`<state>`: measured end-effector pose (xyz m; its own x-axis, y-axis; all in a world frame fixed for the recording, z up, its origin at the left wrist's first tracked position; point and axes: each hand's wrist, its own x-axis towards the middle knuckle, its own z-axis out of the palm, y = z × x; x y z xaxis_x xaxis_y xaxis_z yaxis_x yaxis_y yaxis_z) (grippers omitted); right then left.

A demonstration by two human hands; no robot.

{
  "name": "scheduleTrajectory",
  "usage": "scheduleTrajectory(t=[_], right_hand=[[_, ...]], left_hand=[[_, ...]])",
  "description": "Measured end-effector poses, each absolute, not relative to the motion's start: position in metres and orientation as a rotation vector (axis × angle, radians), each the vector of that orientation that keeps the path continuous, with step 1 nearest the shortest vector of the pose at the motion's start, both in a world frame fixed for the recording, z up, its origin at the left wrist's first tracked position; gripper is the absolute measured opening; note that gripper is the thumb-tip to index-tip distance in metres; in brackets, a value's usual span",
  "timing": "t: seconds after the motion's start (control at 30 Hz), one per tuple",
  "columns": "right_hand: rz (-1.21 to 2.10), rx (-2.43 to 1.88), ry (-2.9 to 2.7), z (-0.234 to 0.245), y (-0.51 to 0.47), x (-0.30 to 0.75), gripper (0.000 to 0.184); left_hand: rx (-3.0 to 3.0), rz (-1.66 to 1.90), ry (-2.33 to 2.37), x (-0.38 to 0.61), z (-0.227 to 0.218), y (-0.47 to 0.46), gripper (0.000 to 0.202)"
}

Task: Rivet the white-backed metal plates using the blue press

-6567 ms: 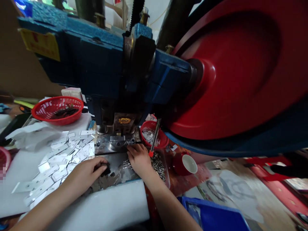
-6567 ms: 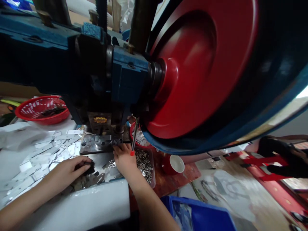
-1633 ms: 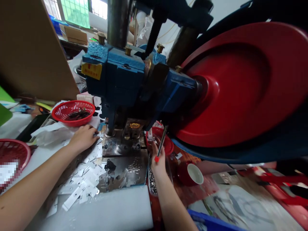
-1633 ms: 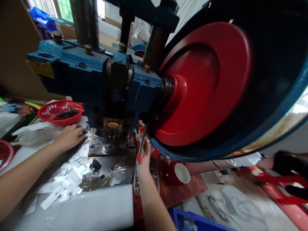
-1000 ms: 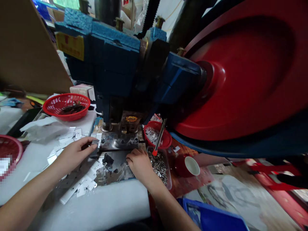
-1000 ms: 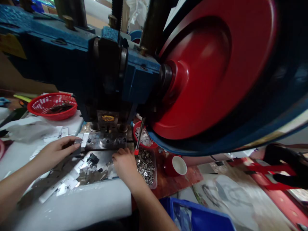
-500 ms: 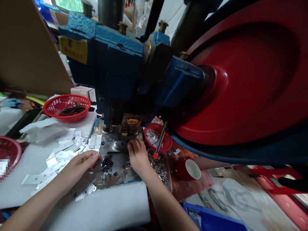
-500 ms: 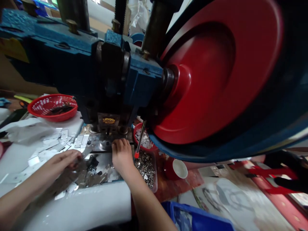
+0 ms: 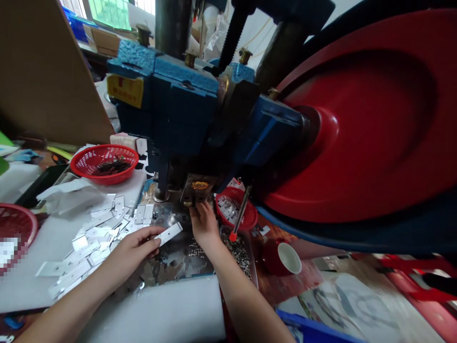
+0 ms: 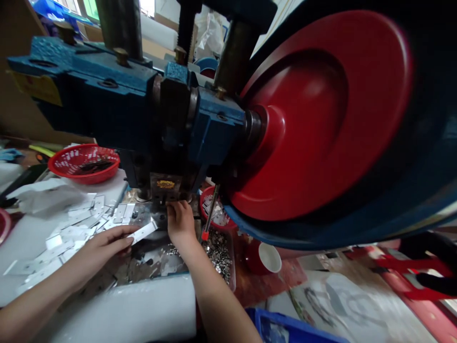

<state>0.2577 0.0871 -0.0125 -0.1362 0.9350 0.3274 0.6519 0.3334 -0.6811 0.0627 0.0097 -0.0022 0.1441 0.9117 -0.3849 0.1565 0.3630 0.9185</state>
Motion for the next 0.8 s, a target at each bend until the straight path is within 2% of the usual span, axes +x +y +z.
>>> scheduleTrajectory(t=[0.4,0.67,0.8], right_hand=[[0.521,-1.293,-1.825,-0.009,0.059,0.267,0.02],[0.183,-1.459,-2.263,-0.006,0.076,0.268,0.043],[0.257,-1.371,-2.223,-0.013,0.078,0.272,0.044]], left_hand=[[1.135,0.723,1.298,0.075,0.003,0.012,0.044],[1.113,0.734,1.288,0.077,-0.002,0.013,0.043],[1.108,0.711,1.3,0.076,-0.002,0.013,0.042]])
